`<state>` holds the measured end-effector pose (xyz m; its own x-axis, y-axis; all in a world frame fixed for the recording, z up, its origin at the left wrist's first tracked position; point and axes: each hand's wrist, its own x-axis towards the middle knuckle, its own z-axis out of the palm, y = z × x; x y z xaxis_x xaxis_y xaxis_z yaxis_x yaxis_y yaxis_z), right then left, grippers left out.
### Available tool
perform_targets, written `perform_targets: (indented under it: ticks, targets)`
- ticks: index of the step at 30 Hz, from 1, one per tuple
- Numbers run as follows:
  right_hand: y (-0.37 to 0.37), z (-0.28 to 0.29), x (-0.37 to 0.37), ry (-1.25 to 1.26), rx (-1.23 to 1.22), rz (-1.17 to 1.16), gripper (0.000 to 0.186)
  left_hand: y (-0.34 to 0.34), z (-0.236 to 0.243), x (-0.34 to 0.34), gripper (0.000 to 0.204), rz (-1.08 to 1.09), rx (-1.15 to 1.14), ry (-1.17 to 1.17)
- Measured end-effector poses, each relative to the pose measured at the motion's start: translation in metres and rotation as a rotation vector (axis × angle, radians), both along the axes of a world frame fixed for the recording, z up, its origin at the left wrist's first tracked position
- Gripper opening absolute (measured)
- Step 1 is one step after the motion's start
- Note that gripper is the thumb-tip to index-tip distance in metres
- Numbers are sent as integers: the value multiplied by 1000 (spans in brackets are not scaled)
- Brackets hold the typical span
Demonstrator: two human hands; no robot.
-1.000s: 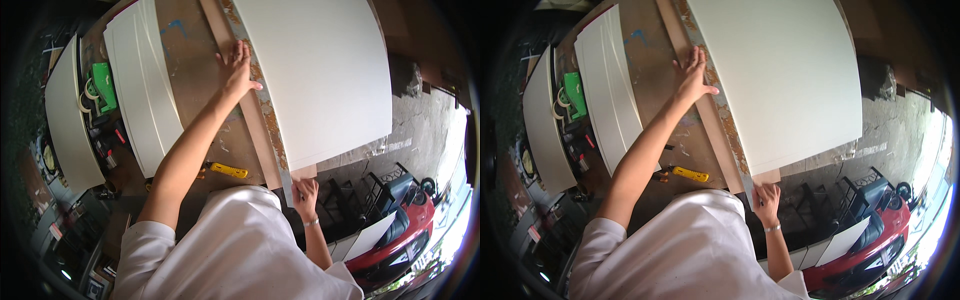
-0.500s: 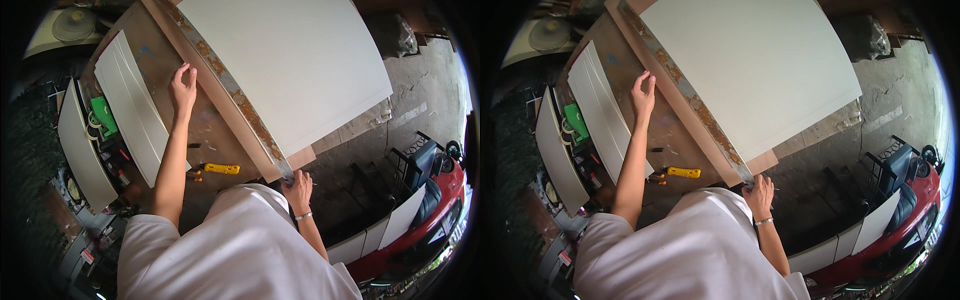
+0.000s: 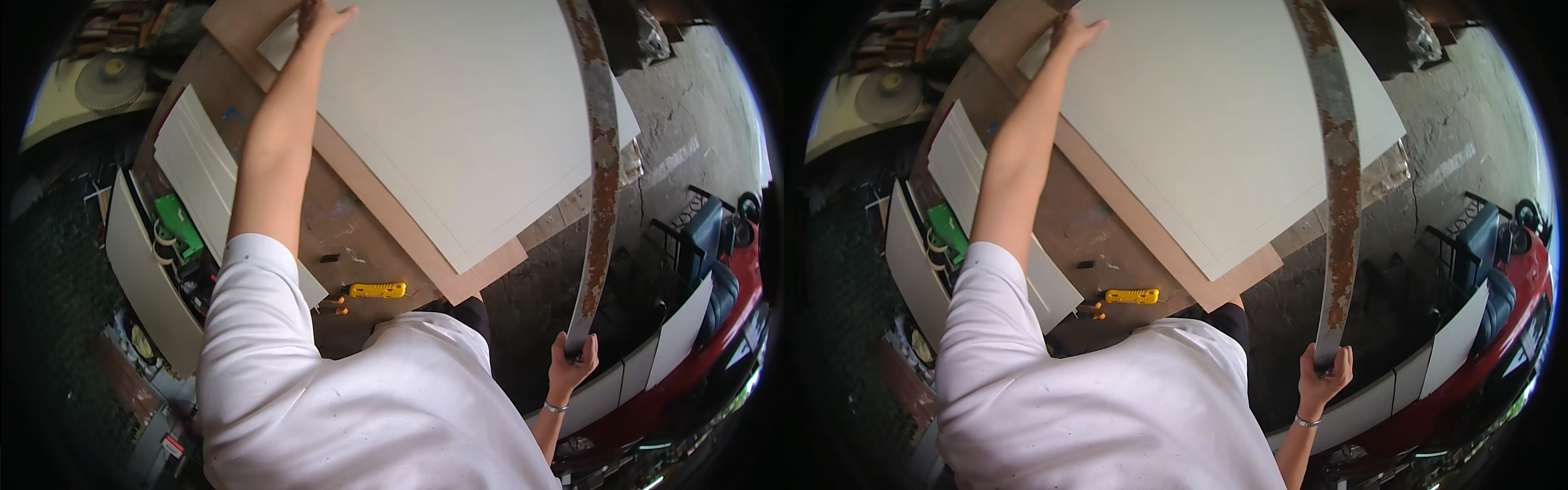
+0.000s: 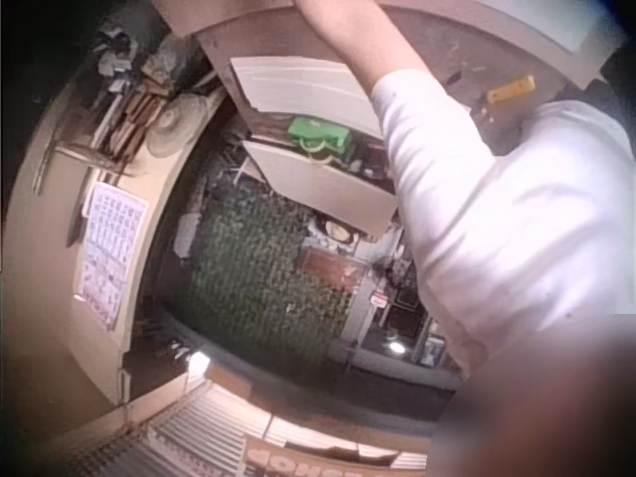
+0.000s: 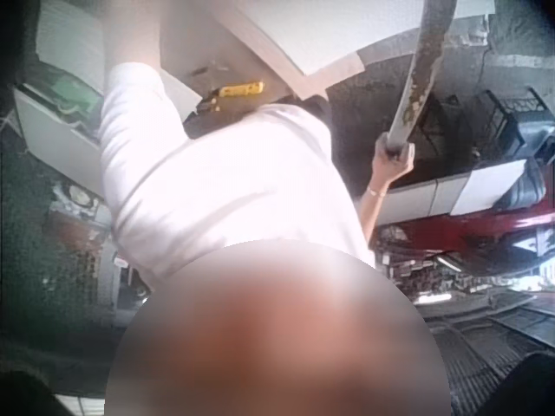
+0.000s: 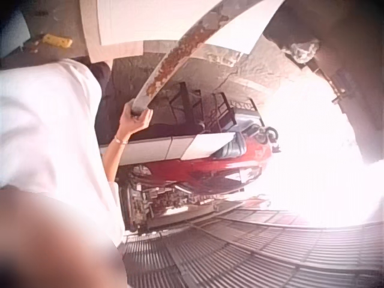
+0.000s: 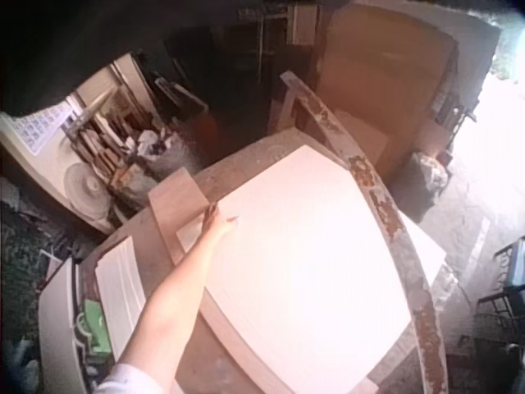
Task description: The person measures and marks white panels on a workbench using a metal ruler and a utility knife, then cuts along the marked lines. After cutting, the person retrieves a black pouch, opens it, and removes several small colorful items, placing them on the panel.
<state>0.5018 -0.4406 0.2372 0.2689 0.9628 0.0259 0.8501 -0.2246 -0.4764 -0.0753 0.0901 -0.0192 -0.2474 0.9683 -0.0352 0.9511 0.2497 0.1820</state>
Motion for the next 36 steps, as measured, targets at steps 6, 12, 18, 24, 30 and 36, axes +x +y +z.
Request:
perform_targets:
  ticks: [6, 12, 18, 24, 30, 36]
  targets:
    - [-49, -5, -20, 21, 2, -316, 46, 53, 31, -39, 70, 18, -95, -207]
    - [-40, -26, -26, 162, 55, -448, 36, -11, 145, -61, 24, -294, -45, -744]
    - [-3, -36, -15, 124, 87, -241, 39, -234, 191, -53, 12, 350, 31, -1447]
    - [32, -43, -40, 211, -53, -4, 45, -398, 109, 151, 44, 660, 396, -1444]
    - [16, -76, -79, 250, -193, 220, 42, -440, 76, 245, 17, 775, -24, -1567]
    - [-3, -129, -87, 278, -161, 334, 34, -441, 63, 207, 23, 424, -366, -1230]
